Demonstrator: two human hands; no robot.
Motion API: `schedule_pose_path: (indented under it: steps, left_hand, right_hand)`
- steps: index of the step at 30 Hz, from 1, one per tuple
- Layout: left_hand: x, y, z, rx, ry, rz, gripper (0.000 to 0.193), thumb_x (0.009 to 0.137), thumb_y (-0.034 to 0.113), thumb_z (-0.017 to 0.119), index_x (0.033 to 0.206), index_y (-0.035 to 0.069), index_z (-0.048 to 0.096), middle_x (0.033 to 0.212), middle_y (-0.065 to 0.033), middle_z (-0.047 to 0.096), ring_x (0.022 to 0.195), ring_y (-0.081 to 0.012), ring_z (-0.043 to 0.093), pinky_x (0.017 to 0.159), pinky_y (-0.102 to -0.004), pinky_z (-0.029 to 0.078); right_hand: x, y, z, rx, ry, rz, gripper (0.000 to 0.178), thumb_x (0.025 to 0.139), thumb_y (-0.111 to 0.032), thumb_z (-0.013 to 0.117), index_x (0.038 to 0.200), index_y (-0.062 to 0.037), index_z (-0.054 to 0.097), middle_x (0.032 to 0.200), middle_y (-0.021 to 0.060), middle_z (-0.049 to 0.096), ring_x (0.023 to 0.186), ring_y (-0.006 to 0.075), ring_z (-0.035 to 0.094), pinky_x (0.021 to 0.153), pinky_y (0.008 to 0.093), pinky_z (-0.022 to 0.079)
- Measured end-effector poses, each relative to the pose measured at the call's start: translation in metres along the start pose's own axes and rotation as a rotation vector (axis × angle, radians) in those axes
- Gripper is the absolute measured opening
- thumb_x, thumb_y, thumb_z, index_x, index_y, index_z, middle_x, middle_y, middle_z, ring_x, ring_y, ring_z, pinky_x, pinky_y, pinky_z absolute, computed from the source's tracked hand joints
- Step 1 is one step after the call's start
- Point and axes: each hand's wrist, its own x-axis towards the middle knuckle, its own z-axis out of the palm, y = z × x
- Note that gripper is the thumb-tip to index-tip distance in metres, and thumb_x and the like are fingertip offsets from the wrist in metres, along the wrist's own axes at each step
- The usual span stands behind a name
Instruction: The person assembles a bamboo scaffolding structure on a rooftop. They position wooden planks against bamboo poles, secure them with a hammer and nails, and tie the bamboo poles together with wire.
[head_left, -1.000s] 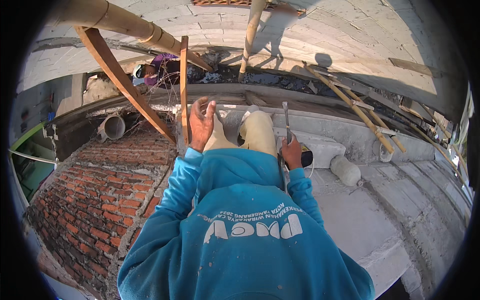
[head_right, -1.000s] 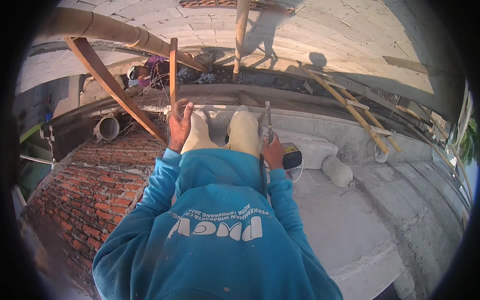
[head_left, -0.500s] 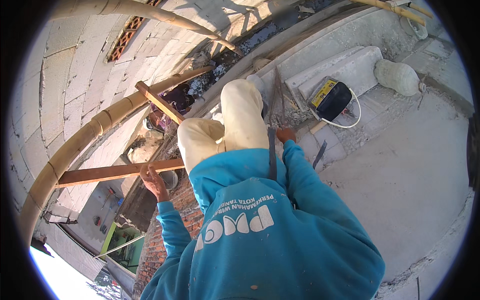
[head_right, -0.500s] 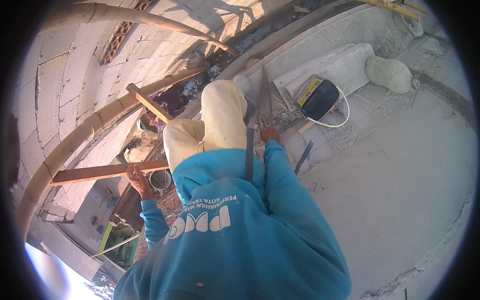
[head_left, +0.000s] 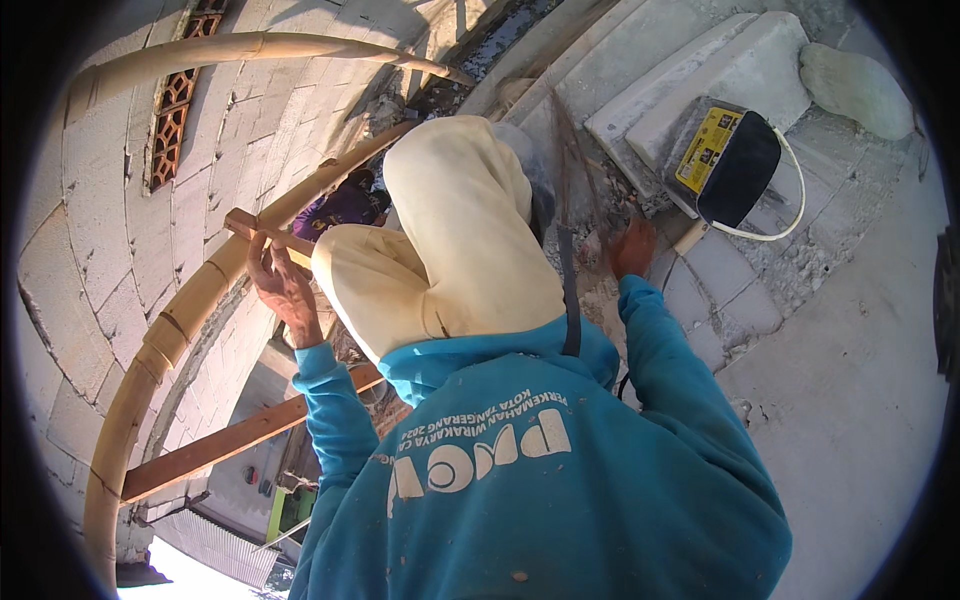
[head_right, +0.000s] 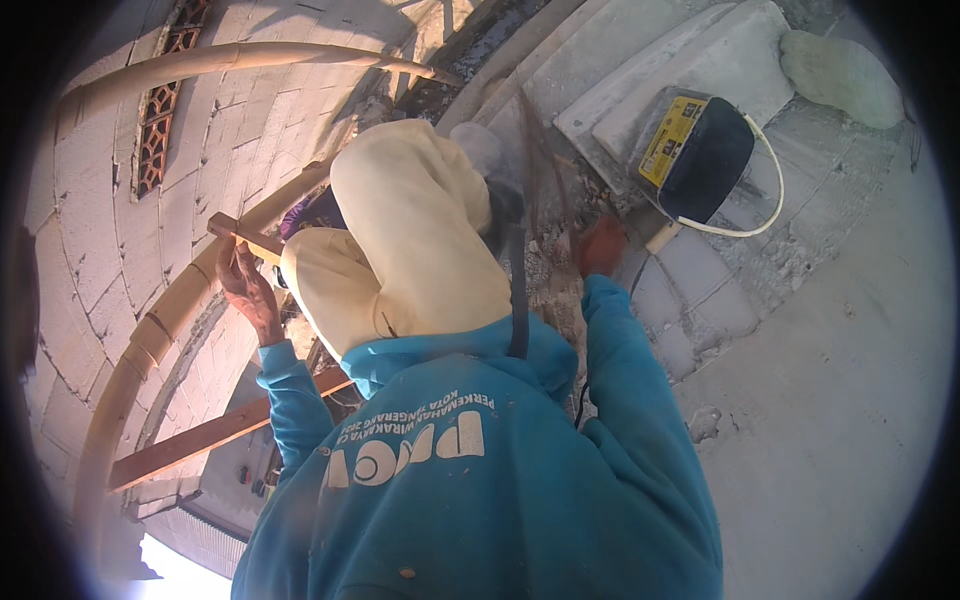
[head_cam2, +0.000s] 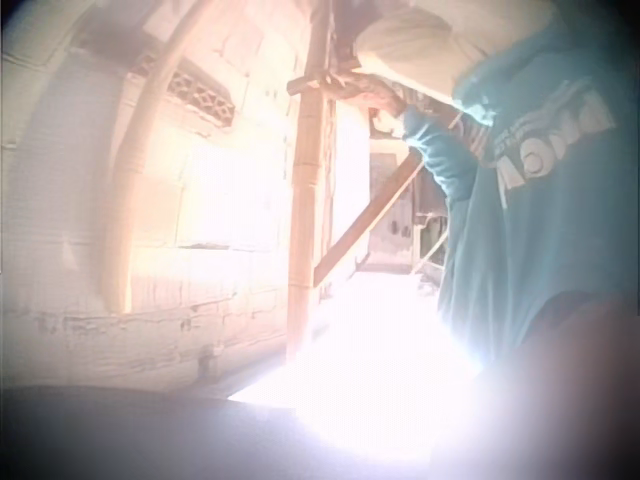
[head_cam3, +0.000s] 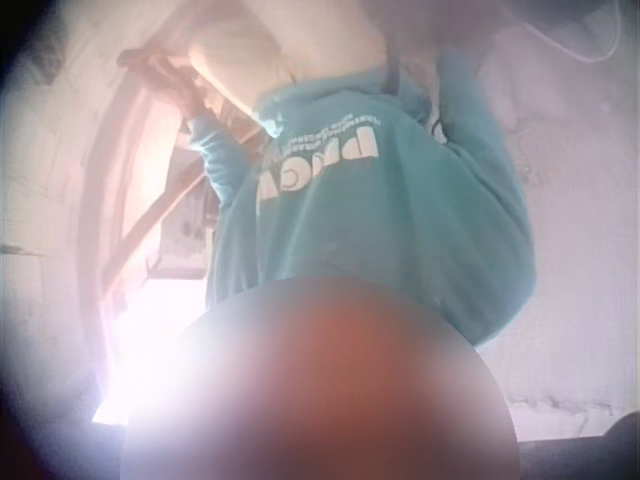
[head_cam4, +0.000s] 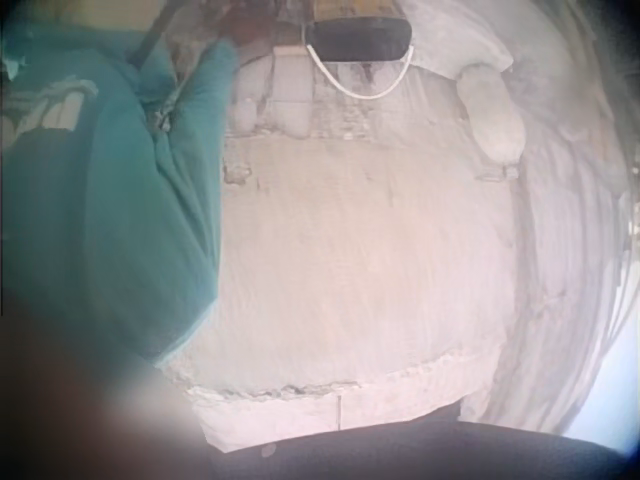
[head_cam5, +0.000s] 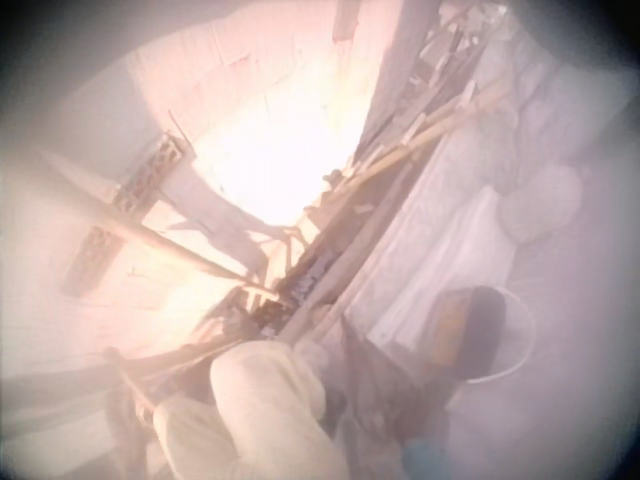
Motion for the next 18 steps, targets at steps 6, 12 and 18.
schedule_pose_path:
  steps: [6, 12, 18]
  left_hand:
    - [0.028, 0.007, 0.103, -0.19, 0.023, 0.089, 0.049, 0.095, 0.035, 0.062, 0.125, -0.002, 0.054, 0.105, -0.0132, 0.063, 0.096, -0.0159, 0.06, 0.085, -0.0293, 0.048]
    - [0.044, 0.042, 0.153, -0.428, 0.026, 0.288, 0.032, 0.095, 0.027, 0.064, 0.113, 0.001, 0.064, 0.101, -0.0079, 0.064, 0.089, -0.0127, 0.058, 0.078, -0.025, 0.048]
    - [0.039, 0.074, 0.127, -0.622, -0.302, 0.518, 0.028, 0.092, 0.026, 0.066, 0.099, -0.001, 0.069, 0.094, -0.0096, 0.067, 0.084, -0.0163, 0.06, 0.078, -0.0308, 0.048]
  right_hand:
    - [0.013, 0.005, 0.019, 0.227, -0.558, 0.157, 0.046, 0.081, -0.032, 0.068, 0.11, 0.003, 0.062, 0.095, 0.02, 0.068, 0.091, 0.0302, 0.067, 0.083, 0.0427, 0.051]
    - [0.085, -0.035, -0.126, 0.427, -0.865, -0.005, 0.034, 0.088, -0.035, 0.06, 0.098, -0.0032, 0.069, 0.066, 0.0077, 0.065, 0.064, 0.019, 0.064, 0.064, 0.0331, 0.05]
    - [0.111, -0.149, -0.251, 0.957, -0.652, -0.08, 0.038, 0.095, -0.04, 0.056, 0.091, -0.0029, 0.063, 0.053, -0.0015, 0.048, 0.043, 0.007, 0.044, 0.041, 0.0211, 0.034]
